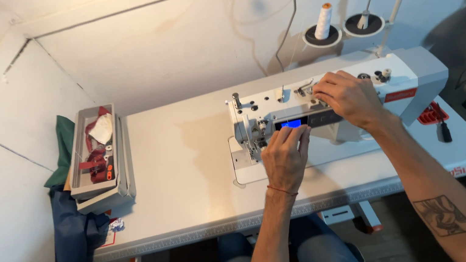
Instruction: The recorder threads a spool of white thread through an industrial sewing machine.
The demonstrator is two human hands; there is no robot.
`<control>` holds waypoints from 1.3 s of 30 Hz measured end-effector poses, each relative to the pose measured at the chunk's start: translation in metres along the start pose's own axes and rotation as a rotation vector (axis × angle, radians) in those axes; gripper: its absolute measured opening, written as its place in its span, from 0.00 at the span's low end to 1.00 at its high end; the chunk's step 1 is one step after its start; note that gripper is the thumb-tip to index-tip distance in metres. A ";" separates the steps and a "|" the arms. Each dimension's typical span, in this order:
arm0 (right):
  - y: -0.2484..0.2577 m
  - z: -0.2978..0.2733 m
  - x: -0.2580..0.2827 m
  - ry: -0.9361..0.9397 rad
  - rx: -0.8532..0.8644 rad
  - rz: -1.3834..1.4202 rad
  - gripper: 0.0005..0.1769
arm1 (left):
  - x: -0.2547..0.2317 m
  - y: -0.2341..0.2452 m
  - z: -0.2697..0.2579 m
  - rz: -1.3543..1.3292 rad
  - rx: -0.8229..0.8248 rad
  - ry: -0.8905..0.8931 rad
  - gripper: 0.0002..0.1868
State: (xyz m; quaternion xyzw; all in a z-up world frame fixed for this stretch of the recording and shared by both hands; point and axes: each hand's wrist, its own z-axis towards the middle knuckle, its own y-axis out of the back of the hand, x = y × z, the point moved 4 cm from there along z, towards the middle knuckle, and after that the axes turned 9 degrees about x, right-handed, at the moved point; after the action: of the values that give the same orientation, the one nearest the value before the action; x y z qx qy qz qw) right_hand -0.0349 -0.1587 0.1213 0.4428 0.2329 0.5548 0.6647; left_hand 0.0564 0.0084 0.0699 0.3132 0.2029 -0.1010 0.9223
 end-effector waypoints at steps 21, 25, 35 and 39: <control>0.002 0.036 -0.028 -0.002 0.332 -0.152 0.10 | 0.000 -0.021 -0.007 -0.017 0.038 0.021 0.05; 0.006 0.015 -0.022 -0.081 0.251 -0.078 0.10 | -0.001 -0.021 -0.009 -0.009 0.030 0.017 0.05; -0.004 -0.010 -0.014 -0.149 0.008 0.132 0.14 | -0.001 -0.016 -0.005 0.021 0.031 0.024 0.06; -0.002 -0.012 -0.005 -0.139 -0.033 0.182 0.12 | -0.003 -0.020 -0.004 0.029 0.045 0.021 0.06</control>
State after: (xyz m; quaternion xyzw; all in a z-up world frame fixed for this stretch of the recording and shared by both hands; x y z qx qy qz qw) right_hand -0.0443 -0.1597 0.1126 0.4885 0.1360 0.5847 0.6333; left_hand 0.0466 -0.0042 0.0572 0.3379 0.2059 -0.0889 0.9141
